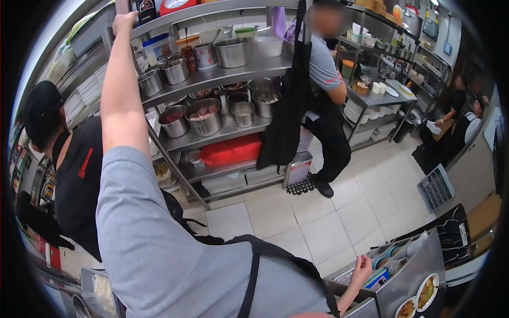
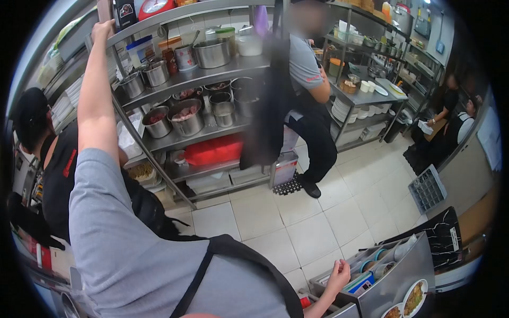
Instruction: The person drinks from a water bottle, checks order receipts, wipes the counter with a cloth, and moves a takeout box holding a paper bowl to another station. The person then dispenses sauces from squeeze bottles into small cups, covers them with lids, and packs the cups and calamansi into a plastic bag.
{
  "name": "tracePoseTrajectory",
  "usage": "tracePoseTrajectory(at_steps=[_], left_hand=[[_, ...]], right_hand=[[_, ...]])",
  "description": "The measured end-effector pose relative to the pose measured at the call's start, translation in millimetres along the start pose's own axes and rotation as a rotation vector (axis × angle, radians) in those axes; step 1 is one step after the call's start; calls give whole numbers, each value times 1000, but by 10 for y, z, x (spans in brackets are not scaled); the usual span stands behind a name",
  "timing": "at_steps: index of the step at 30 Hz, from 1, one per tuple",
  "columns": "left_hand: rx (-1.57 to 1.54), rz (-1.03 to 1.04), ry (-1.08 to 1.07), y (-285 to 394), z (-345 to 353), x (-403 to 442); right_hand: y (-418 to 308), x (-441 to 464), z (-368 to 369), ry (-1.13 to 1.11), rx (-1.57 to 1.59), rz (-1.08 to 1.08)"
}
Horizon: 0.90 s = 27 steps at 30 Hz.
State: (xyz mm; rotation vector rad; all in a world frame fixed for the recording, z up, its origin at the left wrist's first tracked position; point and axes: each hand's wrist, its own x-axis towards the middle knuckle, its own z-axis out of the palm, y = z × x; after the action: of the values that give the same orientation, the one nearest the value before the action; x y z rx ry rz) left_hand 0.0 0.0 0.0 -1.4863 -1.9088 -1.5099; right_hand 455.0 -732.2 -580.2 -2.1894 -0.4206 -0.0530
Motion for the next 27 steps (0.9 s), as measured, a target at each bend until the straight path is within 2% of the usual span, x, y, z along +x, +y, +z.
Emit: tracePoseTrajectory(at_steps=[2, 3, 6, 11, 12, 13, 14, 17, 18, 20, 27], left_hand=[[-124, 19, 148, -49, -111, 170], [-125, -25, 116, -495, 315, 339], [-196, 46, 173, -582, 364, 852], [-225, 63, 117, -886, 870, 1626], [-210, 38, -32, -1048, 1084, 2122], [-178, 130, 72, -1152, 1331, 2580], [-150, 125, 60, -1168, 1452, 2764], [-94, 72, -26, -1109, 1837, 2855], [-72, 51, -51, -1111, 1924, 2871], [-87, 33, -88, -979, 2136, 2845], [-141, -11, -178, -921, 2690, 2541]], right_hand=[[-146, 7, 75, 23, -28, -57], [-477, 75, 128, 31, -78, -76], [-908, 31, 576, 45, -87, -99], [-1635, 38, 1234, 46, -50, -167], [-1788, 19, 1346, 25, -36, -170], [-1929, 14, 1474, 10, -12, -175], [-2013, 12, 1587, 12, -7, -174], [-2242, -101, 1738, -35, -35, -132], [-2292, -135, 1772, 9, -39, -86], [-2358, -138, 1812, -44, -112, -126], [-2498, -120, 1718, -7, -196, -141]])
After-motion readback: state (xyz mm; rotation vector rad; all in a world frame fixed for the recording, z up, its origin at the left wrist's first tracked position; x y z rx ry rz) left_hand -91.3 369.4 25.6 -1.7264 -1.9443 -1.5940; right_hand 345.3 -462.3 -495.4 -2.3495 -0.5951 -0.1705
